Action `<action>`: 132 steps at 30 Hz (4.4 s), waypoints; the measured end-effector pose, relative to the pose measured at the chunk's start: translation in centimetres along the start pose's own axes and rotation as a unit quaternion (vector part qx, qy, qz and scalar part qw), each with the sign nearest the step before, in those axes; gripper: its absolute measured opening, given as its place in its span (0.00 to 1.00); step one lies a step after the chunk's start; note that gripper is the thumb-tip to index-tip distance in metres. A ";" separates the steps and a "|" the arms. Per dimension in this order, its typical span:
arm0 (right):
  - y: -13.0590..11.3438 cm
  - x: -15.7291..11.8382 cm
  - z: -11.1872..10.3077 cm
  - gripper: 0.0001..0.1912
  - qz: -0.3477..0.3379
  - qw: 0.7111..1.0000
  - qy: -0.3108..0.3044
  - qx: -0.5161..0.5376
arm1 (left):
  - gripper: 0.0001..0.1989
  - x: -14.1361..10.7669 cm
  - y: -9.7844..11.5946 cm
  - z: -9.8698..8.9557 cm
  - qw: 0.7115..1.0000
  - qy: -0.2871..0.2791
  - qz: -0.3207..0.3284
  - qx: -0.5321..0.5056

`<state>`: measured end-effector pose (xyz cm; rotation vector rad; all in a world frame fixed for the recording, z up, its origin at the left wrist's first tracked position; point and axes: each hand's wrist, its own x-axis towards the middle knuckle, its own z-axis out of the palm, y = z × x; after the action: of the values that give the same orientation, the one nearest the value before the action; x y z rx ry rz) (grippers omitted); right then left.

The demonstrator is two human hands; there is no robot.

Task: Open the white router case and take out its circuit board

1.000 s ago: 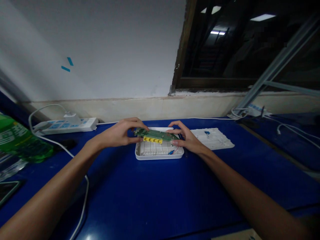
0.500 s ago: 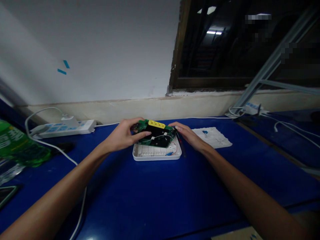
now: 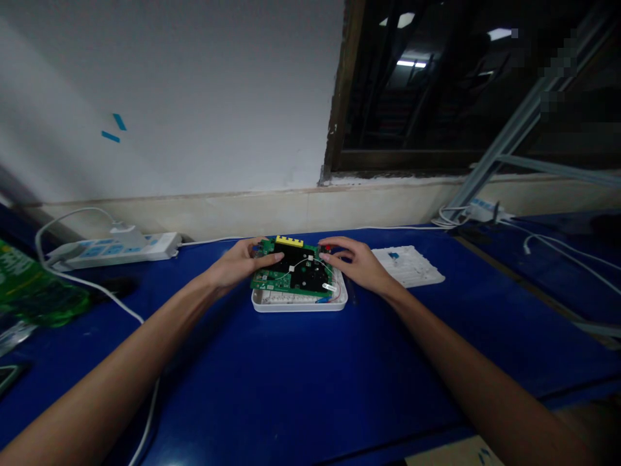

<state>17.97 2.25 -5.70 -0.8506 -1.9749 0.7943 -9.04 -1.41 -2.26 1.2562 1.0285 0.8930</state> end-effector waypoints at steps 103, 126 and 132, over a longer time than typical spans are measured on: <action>0.2 -0.2 0.9 0.09 -0.007 0.992 -0.049 -0.117 | 0.42 -2.2 3.2 -2.3 0.826 -0.061 0.155 0.539; 0.0 -0.3 1.0 0.10 -0.010 0.992 -0.051 -0.112 | 0.38 -2.3 3.5 -2.5 0.846 -0.053 0.183 0.498; 0.4 -0.2 0.9 0.12 0.009 0.996 -0.045 -0.070 | 0.41 -2.2 3.0 -2.4 0.863 -0.070 0.121 0.485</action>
<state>17.40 2.11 -6.49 -0.9298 -2.1260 0.7223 -11.96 -2.38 0.91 2.2996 1.2654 0.4162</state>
